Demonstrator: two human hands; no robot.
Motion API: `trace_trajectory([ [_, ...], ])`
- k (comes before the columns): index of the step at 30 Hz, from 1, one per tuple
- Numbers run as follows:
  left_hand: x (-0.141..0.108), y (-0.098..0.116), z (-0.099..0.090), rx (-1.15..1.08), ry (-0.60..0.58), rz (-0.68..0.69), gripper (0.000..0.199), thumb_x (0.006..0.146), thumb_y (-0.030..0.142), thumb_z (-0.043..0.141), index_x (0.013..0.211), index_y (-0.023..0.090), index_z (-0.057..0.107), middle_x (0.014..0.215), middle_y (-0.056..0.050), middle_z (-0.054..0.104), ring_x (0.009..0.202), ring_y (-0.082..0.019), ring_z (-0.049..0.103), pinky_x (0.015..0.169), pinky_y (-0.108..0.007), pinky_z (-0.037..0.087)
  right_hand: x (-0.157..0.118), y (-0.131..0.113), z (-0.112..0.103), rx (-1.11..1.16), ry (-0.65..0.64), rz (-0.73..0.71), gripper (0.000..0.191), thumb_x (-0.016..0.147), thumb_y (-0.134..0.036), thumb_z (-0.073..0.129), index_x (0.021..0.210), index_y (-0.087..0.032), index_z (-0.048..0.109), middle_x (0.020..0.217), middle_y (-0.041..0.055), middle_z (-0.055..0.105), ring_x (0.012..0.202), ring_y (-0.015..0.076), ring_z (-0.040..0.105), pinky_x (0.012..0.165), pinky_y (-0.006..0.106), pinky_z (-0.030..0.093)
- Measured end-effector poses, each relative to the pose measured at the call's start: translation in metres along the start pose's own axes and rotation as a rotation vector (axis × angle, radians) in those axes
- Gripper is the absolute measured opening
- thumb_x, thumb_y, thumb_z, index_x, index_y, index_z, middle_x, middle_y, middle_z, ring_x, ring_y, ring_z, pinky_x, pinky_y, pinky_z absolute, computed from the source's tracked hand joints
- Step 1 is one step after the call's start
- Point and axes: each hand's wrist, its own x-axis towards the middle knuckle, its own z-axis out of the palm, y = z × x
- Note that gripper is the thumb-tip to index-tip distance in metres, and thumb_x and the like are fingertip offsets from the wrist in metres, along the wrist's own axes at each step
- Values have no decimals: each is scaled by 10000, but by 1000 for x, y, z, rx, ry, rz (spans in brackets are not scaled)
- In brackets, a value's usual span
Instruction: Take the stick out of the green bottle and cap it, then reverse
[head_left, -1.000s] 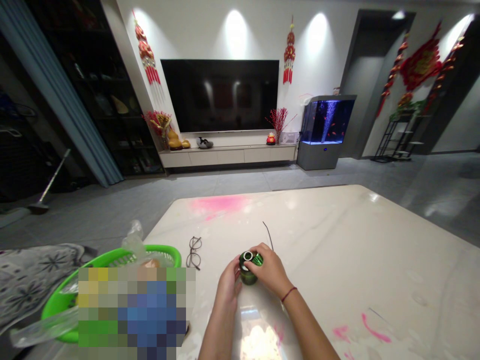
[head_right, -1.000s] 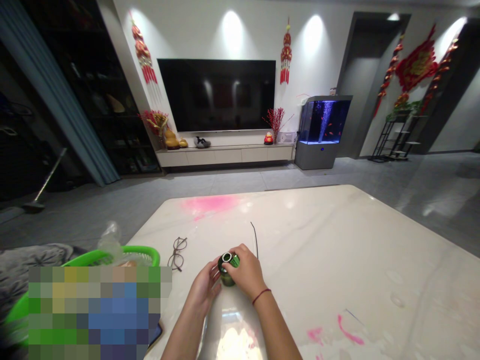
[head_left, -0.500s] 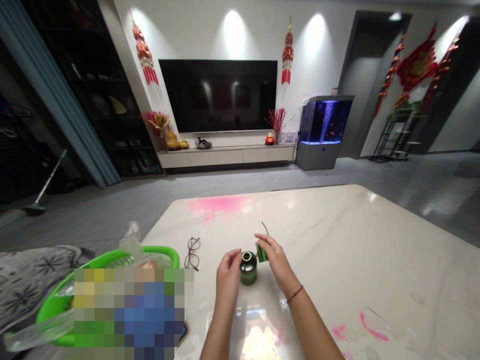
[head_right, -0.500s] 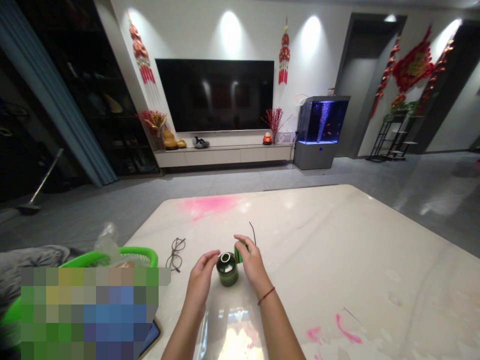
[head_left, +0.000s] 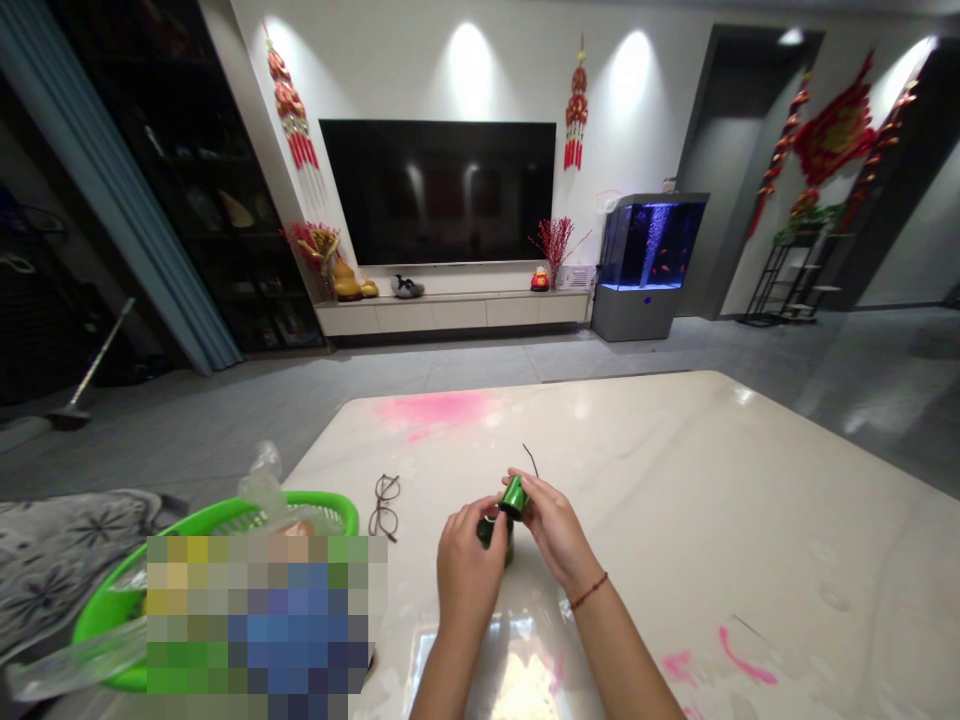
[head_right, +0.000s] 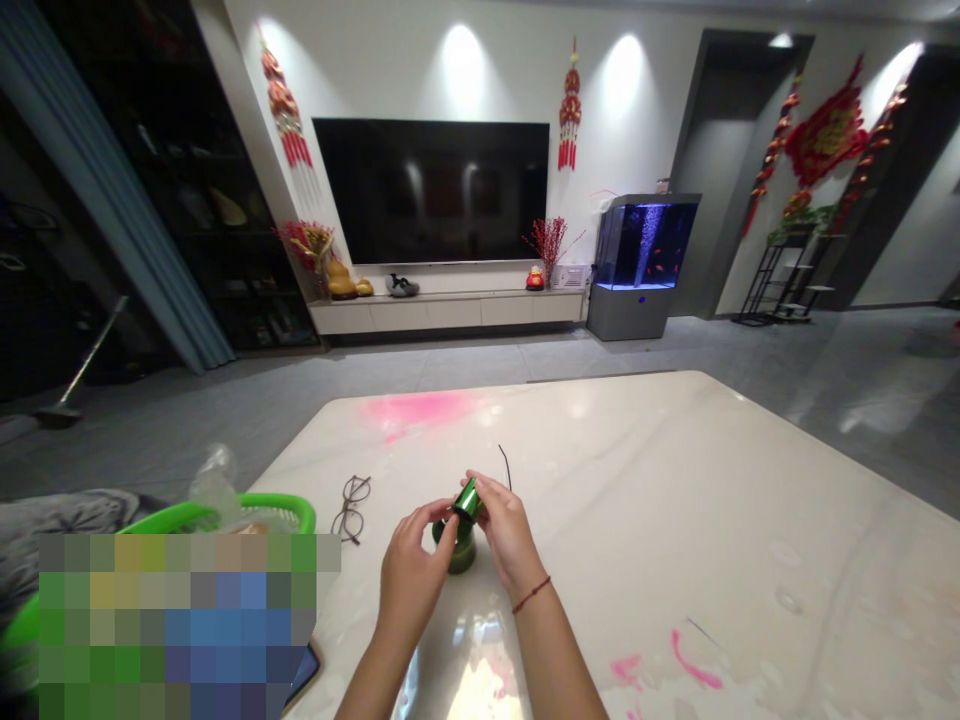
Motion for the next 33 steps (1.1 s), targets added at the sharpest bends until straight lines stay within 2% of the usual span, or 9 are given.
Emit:
trace_trajectory([
  [6, 1, -3, -3, 22, 98, -31, 82, 673, 252, 613, 728, 259, 674, 831, -34, 645, 938, -243, 533, 912, -328, 347, -2, 1, 2, -69, -19, 28, 388, 649, -407, 676, 941, -151, 659, 971, 89, 663, 850, 170, 606, 797, 306, 450],
  [9, -1, -4, -3, 102, 81, 61, 112, 685, 253, 588, 759, 250, 671, 844, -26, 657, 902, -229, 556, 882, -340, 379, -1, 2, 1, -55, -3, 31, 400, 639, -415, 684, 934, -145, 660, 978, 94, 662, 854, 171, 606, 789, 299, 453],
  [13, -3, -6, -1, 256, 22, 273, 217, 724, 258, 531, 915, 229, 632, 902, -25, 656, 875, -206, 572, 828, -366, 426, 1, 3, 0, 6, 21, 30, 396, 622, -409, 704, 905, -135, 667, 893, 86, 676, 824, 172, 610, 764, 293, 459],
  [18, -2, -8, 1, 395, -19, 465, 349, 688, 288, 611, 1030, 232, 574, 953, -34, 640, 886, -198, 563, 797, -365, 445, 0, -1, 2, 100, 25, 51, 357, 620, -397, 713, 843, -121, 675, 811, 75, 676, 774, 168, 612, 744, 293, 465],
  [21, -2, -8, 1, 449, -23, 521, 395, 667, 251, 638, 1053, 242, 557, 956, -30, 631, 886, -198, 553, 790, -366, 441, 0, -1, 1, 112, 22, 82, 370, 622, -406, 711, 849, -116, 671, 786, 70, 670, 747, 166, 609, 708, 290, 470],
  [28, -2, -9, -1, 498, 63, 589, 298, 698, 290, 619, 987, 227, 576, 898, -31, 622, 854, -191, 549, 764, -352, 437, 1, 4, -2, 43, -64, 127, 423, 650, -453, 675, 884, -101, 660, 740, 58, 652, 696, 155, 603, 678, 287, 464],
  [33, -3, -8, 1, 508, 85, 605, 329, 734, 322, 582, 1048, 229, 560, 912, -40, 623, 853, -189, 552, 765, -348, 437, 0, -2, -2, -110, -28, 37, 411, 671, -463, 647, 903, -125, 664, 800, 59, 667, 748, 154, 608, 739, 290, 464],
])
